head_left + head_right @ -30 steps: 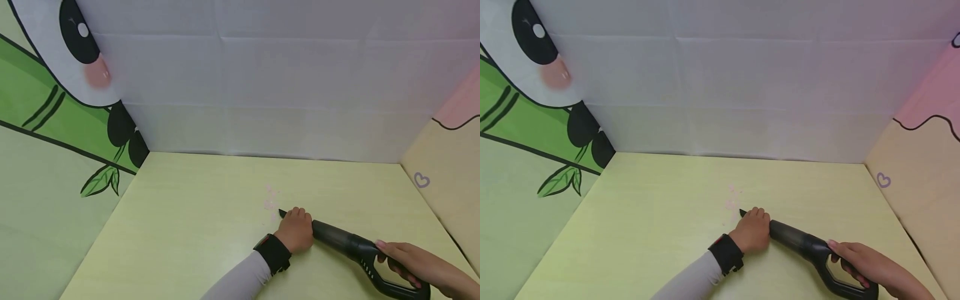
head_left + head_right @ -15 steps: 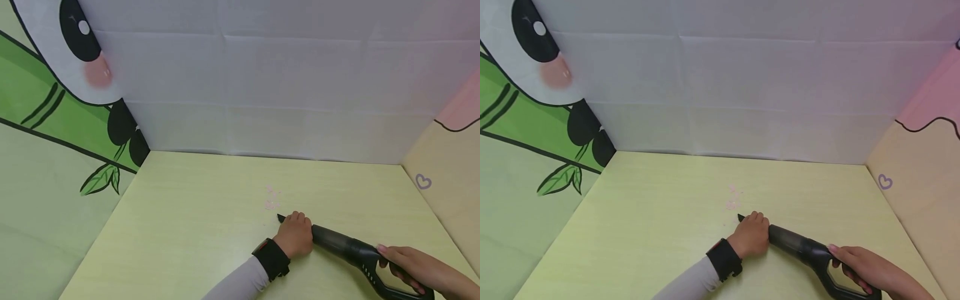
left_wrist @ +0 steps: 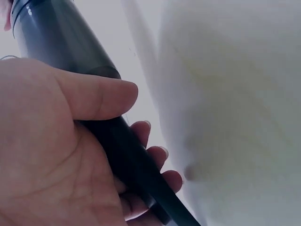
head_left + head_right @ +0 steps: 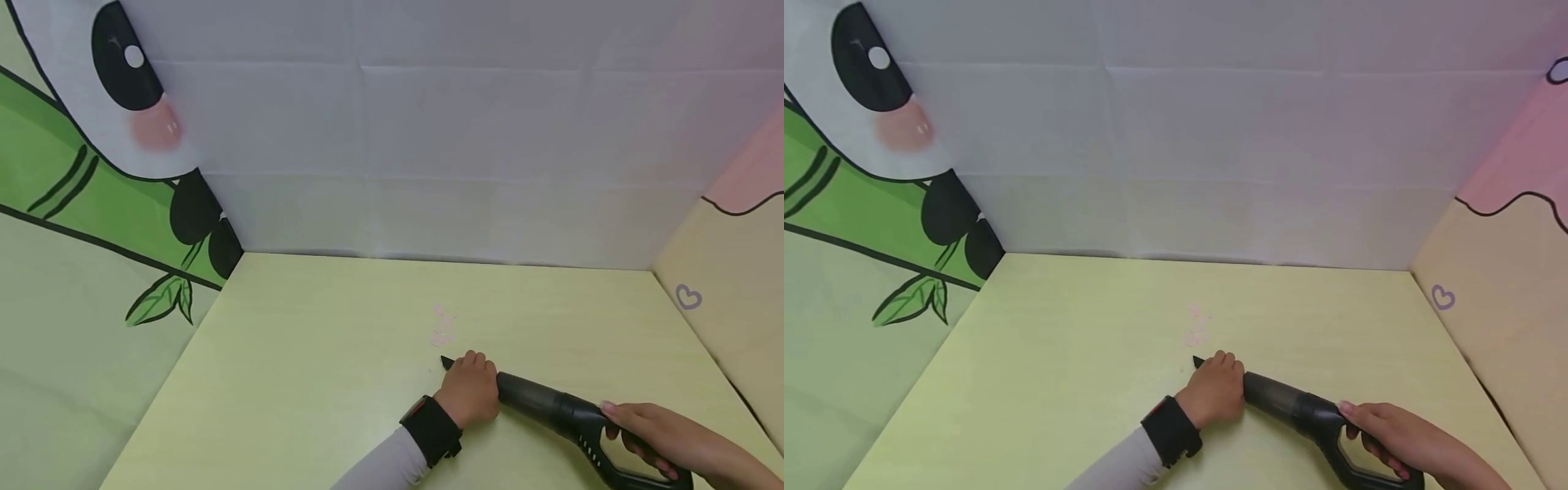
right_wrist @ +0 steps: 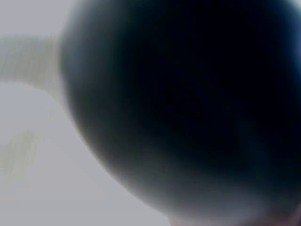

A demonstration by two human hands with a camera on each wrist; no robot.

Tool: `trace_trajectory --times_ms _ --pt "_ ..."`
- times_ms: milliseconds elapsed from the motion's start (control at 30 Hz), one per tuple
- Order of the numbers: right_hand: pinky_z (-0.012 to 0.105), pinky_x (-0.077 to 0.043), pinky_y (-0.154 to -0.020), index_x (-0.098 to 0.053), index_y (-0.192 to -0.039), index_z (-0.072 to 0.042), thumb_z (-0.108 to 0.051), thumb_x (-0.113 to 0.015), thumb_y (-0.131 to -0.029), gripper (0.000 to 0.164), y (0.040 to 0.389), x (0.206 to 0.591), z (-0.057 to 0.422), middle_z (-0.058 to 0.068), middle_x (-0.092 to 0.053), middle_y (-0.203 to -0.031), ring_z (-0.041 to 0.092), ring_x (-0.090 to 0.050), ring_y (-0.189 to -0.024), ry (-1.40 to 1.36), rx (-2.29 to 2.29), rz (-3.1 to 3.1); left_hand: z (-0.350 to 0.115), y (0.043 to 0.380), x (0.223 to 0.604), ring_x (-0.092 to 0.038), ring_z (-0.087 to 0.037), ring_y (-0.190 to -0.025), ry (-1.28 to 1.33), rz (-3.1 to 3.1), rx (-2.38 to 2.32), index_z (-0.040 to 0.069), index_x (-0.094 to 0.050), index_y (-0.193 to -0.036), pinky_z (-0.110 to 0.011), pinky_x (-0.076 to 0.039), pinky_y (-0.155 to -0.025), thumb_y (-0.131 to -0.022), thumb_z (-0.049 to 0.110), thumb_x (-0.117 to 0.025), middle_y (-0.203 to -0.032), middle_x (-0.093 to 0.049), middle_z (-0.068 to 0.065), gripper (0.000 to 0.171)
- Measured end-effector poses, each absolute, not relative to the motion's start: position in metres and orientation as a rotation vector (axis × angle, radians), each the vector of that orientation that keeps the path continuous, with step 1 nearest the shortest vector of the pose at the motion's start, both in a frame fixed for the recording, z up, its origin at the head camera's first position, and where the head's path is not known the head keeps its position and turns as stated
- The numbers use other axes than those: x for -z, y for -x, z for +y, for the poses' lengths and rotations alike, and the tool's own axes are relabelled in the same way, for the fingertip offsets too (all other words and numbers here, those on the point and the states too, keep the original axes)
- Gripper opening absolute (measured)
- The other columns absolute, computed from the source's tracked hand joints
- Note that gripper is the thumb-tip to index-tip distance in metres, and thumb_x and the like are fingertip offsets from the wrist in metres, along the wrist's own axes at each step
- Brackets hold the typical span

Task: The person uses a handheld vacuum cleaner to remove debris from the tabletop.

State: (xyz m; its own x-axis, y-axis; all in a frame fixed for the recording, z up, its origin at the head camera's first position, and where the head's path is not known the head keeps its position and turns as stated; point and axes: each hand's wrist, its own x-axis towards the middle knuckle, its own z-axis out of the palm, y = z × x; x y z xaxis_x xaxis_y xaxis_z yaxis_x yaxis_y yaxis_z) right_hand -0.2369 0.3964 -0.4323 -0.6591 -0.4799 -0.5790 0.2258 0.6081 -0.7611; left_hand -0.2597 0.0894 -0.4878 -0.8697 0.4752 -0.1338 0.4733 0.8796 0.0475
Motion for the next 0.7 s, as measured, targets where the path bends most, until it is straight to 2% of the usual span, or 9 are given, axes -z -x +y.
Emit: trace_trajectory --times_ms 400,567,700 --pt "0.03 -0.044 -0.045 -0.062 -0.107 0.001 -0.04 -0.03 -0.113 0.052 0.266 0.445 0.408 0.0 -0.05 -0.066 0.011 -0.043 -0.045 0.235 1.077 1.999 0.094 0.273 0.492 -0.04 -0.015 -0.091 -0.703 2.91 -0.034 0.012 -0.059 -0.106 -0.026 -0.044 -0.089 -0.101 0.026 -0.055 -0.094 -0.045 -0.001 0.016" --pt "0.031 -0.044 -0.044 -0.062 -0.106 0.001 -0.04 -0.031 -0.113 0.052 0.282 0.449 0.424 0.0 -0.048 -0.064 0.01 -0.043 -0.043 0.232 1.049 2.035 0.112 0.291 0.498 -0.039 -0.014 -0.086 -0.752 2.953 0.014 0.013 -0.058 -0.101 -0.023 -0.043 -0.082 -0.102 0.028 -0.054 -0.09 -0.044 0.0 0.015" --pt "0.031 -0.045 -0.045 -0.061 -0.107 0.002 -0.042 -0.03 -0.112 0.054 0.297 0.455 0.436 0.0 -0.048 -0.064 0.01 -0.043 -0.044 0.225 1.033 2.052 0.127 0.31 0.503 -0.04 -0.013 -0.088 -0.765 2.945 0.084 0.014 -0.059 -0.105 -0.021 -0.044 -0.084 -0.104 0.03 -0.051 -0.092 -0.046 0.001 0.018"
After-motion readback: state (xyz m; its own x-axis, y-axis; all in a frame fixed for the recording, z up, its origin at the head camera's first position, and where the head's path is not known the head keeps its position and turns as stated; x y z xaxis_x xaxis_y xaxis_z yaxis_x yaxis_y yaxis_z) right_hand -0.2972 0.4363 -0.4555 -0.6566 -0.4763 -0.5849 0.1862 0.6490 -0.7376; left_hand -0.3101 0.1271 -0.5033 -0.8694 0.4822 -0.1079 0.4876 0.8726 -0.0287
